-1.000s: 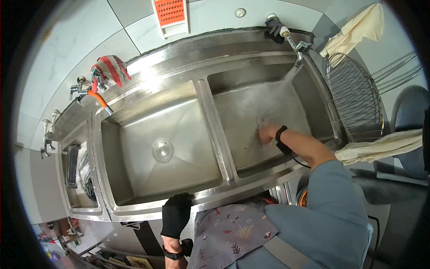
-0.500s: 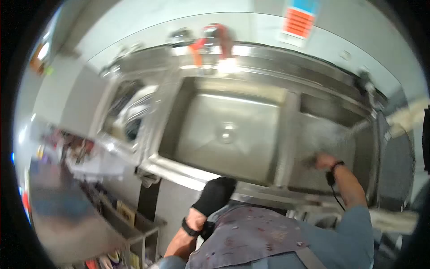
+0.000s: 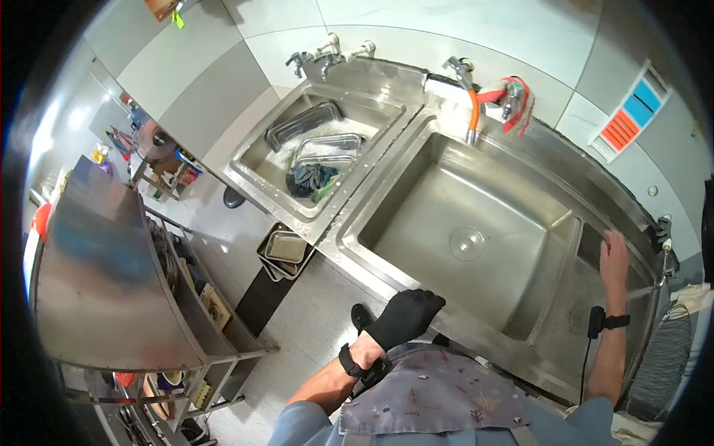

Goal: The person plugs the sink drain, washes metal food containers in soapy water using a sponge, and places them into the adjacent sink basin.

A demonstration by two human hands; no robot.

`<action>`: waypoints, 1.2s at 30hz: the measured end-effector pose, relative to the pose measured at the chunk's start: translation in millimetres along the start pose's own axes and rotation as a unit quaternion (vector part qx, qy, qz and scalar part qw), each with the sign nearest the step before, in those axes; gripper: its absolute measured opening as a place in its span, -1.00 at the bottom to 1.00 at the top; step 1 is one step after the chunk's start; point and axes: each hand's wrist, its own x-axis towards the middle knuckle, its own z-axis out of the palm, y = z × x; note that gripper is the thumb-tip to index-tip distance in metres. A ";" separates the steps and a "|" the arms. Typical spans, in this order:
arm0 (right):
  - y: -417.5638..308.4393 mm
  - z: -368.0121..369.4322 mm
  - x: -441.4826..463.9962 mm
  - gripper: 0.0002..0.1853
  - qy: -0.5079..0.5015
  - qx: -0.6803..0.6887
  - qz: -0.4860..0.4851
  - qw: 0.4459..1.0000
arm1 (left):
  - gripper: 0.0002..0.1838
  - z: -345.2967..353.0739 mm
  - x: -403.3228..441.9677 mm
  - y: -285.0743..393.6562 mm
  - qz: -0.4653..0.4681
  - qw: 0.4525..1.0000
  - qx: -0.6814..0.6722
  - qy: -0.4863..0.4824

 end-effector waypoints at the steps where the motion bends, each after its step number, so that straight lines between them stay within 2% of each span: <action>1: -26.4 0.8 8.3 -0.75 -0.002 -0.009 -0.001 1.000 | -0.66 -6.6 -6.2 -12.9 -0.006 1.000 0.000 0.007; 4: -125.7 20.4 27.7 -0.71 -0.040 -0.014 -0.034 0.999 | -0.62 -44.5 -32.7 -55.2 -0.010 1.000 -0.011 0.020; 6: -191.6 42.4 31.7 -0.68 -0.110 -0.008 -0.078 0.991 | -0.62 -70.4 -56.9 -91.2 -0.001 0.999 0.012 0.034; 8: -222.6 87.8 38.9 -0.65 -0.119 -0.018 -0.154 0.981 | -0.61 -109.2 -83.7 -122.6 -0.026 0.999 -0.016 0.039; 9: -262.3 94.6 43.9 -0.63 -0.179 -0.012 -0.119 0.977 | -0.62 -119.8 -101.4 -143.3 -0.019 0.996 -0.021 0.089; 11: -304.2 133.2 51.3 -0.65 -0.179 -0.007 -0.197 0.964 | -0.74 -147.5 -130.9 -173.2 -0.055 0.991 -0.025 0.121; 12: -320.9 154.5 51.3 -0.65 -0.185 0.023 -0.215 0.959 | -0.81 -163.1 -143.6 -185.9 -0.076 0.990 -0.028 0.115; 14: -399.3 149.3 46.1 -0.66 -0.198 0.115 -0.241 0.943 | -0.88 -196.9 -155.6 -196.4 -0.138 0.984 0.013 0.116; 17: -466.7 168.2 55.0 -0.65 -0.224 0.151 -0.290 0.918 | -0.86 -230.3 -174.3 -222.4 -0.161 0.979 0.041 0.116; 18: -486.8 171.1 64.3 -0.65 -0.223 0.160 -0.302 0.913 | -0.84 -240.6 -174.1 -230.1 -0.162 0.980 0.041 0.112; 20: -517.7 175.0 85.0 -0.64 -0.284 0.132 -0.261 0.913 | -0.81 -260.8 -171.4 -249.7 -0.170 0.978 0.045 0.111; 24: -577.4 201.2 136.0 -0.59 -0.307 0.093 -0.301 0.898 | -0.72 -291.4 -152.1 -295.7 -0.132 0.978 0.069 0.149; 26: -604.2 242.2 161.1 -0.56 -0.294 0.106 -0.328 0.891 | -0.72 -317.5 -131.1 -305.8 -0.117 0.976 0.107 0.148; 28: -632.8 288.6 181.3 -0.46 -0.345 0.132 -0.324 0.871 | -0.71 -325.4 -115.9 -329.9 -0.133 0.976 0.092 0.143; 30: -666.3 336.5 196.8 -0.54 -0.430 0.096 -0.236 0.866 | -0.70 -336.6 -98.3 -351.4 -0.132 0.977 0.116 0.121; 32: -688.2 356.8 200.2 -0.25 -0.481 0.104 -0.182 0.852 | -0.70 -342.5 -85.6 -376.9 -0.130 0.978 0.124 0.107; 33: -697.4 366.4 193.9 -0.12 -0.470 0.078 -0.164 0.864 | -0.69 -345.4 -80.3 -388.6 -0.132 0.978 0.128 0.096; 35: -708.2 426.2 181.4 0.07 -0.504 0.057 -0.089 0.857 | -0.69 -351.3 -70.7 -406.8 -0.147 0.979 0.122 0.078; 36: -723.4 423.5 169.7 0.12 -0.517 0.064 -0.005 0.854 | -0.69 -355.2 -66.2 -418.6 -0.147 0.979 0.117 0.076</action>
